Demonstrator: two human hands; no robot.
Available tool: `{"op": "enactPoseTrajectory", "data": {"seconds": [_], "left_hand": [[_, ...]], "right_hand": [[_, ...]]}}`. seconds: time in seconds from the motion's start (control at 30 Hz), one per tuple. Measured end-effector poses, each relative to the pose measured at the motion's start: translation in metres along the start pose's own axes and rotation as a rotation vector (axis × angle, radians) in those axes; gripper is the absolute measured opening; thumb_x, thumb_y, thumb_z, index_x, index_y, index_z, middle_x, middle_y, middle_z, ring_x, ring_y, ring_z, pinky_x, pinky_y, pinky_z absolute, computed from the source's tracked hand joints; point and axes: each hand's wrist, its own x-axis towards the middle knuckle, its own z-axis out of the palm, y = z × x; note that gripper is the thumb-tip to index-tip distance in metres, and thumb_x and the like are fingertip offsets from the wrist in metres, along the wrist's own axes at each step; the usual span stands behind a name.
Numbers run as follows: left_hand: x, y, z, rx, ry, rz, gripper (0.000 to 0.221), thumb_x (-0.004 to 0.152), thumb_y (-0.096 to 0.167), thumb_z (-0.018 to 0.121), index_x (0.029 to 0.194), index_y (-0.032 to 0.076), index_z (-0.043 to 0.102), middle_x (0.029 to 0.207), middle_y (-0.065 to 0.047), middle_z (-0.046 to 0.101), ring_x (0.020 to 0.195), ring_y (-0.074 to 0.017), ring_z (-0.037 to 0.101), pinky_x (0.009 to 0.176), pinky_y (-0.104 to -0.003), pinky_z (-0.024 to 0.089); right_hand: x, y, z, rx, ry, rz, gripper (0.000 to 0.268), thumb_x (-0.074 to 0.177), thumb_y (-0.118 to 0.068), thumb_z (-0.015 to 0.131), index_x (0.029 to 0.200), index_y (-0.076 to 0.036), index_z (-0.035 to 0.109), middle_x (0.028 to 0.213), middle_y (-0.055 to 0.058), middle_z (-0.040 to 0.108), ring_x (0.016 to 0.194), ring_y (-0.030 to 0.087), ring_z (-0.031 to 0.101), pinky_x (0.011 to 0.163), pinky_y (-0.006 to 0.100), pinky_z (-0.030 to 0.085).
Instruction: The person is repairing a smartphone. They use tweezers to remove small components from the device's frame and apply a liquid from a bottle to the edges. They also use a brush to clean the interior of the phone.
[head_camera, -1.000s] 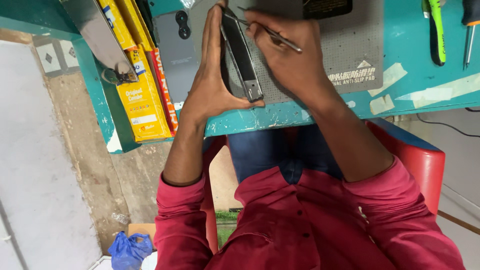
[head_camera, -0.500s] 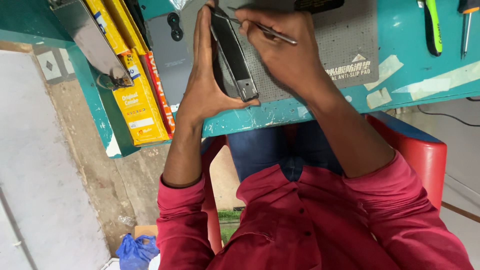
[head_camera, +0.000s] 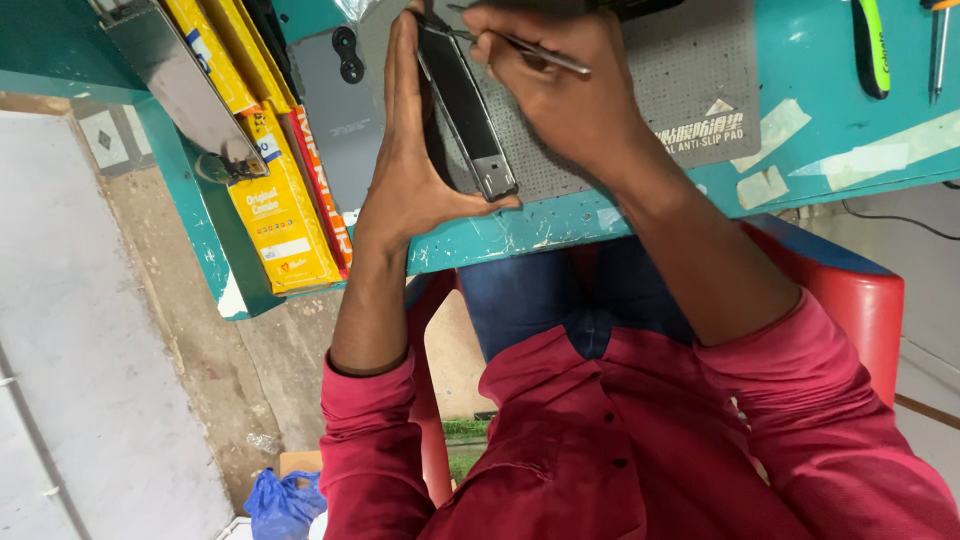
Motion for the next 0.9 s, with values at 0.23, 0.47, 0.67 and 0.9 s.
{"op": "enactPoseTrajectory", "data": {"seconds": [0.23, 0.47, 0.67, 0.9], "left_hand": [[0.0, 0.001, -0.001, 0.015, -0.01, -0.012, 0.162, 0.059, 0.055, 0.111, 0.164, 0.004, -0.002, 0.173, -0.017, 0.008, 0.165, -0.0317, 0.011, 0.135, -0.04, 0.018], [-0.002, -0.005, 0.0, -0.012, -0.004, -0.017, 0.162, 0.058, 0.052, 0.112, 0.165, 0.006, -0.001, 0.174, -0.015, 0.008, 0.161, -0.0303, 0.011, 0.135, -0.039, 0.018], [-0.006, -0.009, 0.002, -0.028, -0.014, -0.048, 0.162, 0.058, 0.048, 0.114, 0.165, 0.01, -0.001, 0.173, -0.017, 0.006, 0.164, -0.0324, 0.012, 0.134, -0.04, 0.024], [-0.009, -0.007, 0.003, -0.021, -0.012, -0.073, 0.161, 0.058, 0.043, 0.114, 0.165, 0.011, -0.003, 0.173, -0.017, 0.008, 0.16, -0.0325, 0.013, 0.134, -0.04, 0.024]], "right_hand": [[-0.007, 0.002, -0.003, -0.067, -0.016, 0.077, 0.014, 0.105, -0.002, 0.07, 0.117, -0.001, 0.076, 0.094, 0.012, 0.079, 0.083, 0.015, 0.078, 0.072, 0.028, 0.06], [-0.071, -0.047, -0.036, -0.059, -0.144, 0.107, 0.017, 0.109, -0.009, 0.068, 0.124, -0.002, 0.072, 0.102, 0.014, 0.078, 0.093, 0.016, 0.079, 0.076, 0.025, 0.063], [-0.081, -0.054, -0.022, -0.2, -0.13, 0.276, 0.021, 0.102, -0.008, 0.069, 0.121, -0.003, 0.075, 0.076, 0.012, 0.076, 0.061, 0.013, 0.072, 0.052, 0.027, 0.053], [-0.012, -0.01, -0.002, -0.35, -0.089, -0.075, 0.017, 0.11, -0.006, 0.065, 0.123, -0.004, 0.075, 0.095, 0.017, 0.076, 0.074, 0.024, 0.072, 0.071, 0.033, 0.056]]}}
